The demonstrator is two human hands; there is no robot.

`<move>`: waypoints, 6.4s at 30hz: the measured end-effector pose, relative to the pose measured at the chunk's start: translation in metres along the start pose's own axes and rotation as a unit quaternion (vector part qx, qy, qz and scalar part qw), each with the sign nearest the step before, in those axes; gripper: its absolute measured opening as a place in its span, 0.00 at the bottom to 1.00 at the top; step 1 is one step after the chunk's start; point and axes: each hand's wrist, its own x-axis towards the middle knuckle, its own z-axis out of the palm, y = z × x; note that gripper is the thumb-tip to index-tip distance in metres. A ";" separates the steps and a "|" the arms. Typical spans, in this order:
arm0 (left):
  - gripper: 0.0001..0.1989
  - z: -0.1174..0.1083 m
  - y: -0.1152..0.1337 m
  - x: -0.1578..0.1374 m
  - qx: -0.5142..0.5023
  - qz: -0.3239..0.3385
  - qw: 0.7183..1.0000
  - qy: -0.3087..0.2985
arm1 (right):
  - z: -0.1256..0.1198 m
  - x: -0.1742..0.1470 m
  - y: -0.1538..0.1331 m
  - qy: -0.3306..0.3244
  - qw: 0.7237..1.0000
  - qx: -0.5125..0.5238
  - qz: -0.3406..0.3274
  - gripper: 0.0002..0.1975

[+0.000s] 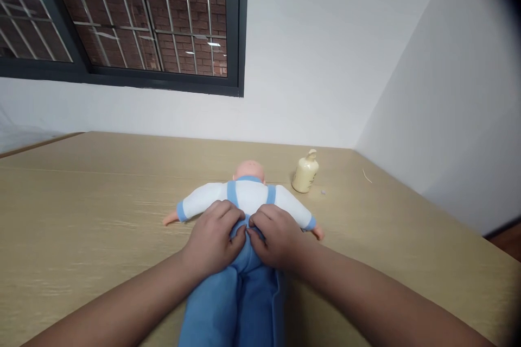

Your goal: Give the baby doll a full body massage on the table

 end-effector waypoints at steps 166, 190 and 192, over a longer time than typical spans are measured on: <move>0.34 -0.022 -0.030 0.009 0.066 -0.099 0.980 -0.161 | -0.036 0.001 -0.014 -0.155 0.984 0.010 0.091 0.15; 0.34 -0.001 -0.050 0.007 -0.448 -0.202 0.858 -0.151 | -0.037 0.009 0.019 -0.135 0.923 0.206 0.295 0.31; 0.36 -0.001 -0.044 0.006 -0.459 -0.209 0.855 -0.120 | -0.041 0.009 0.021 -0.171 0.879 0.309 0.320 0.33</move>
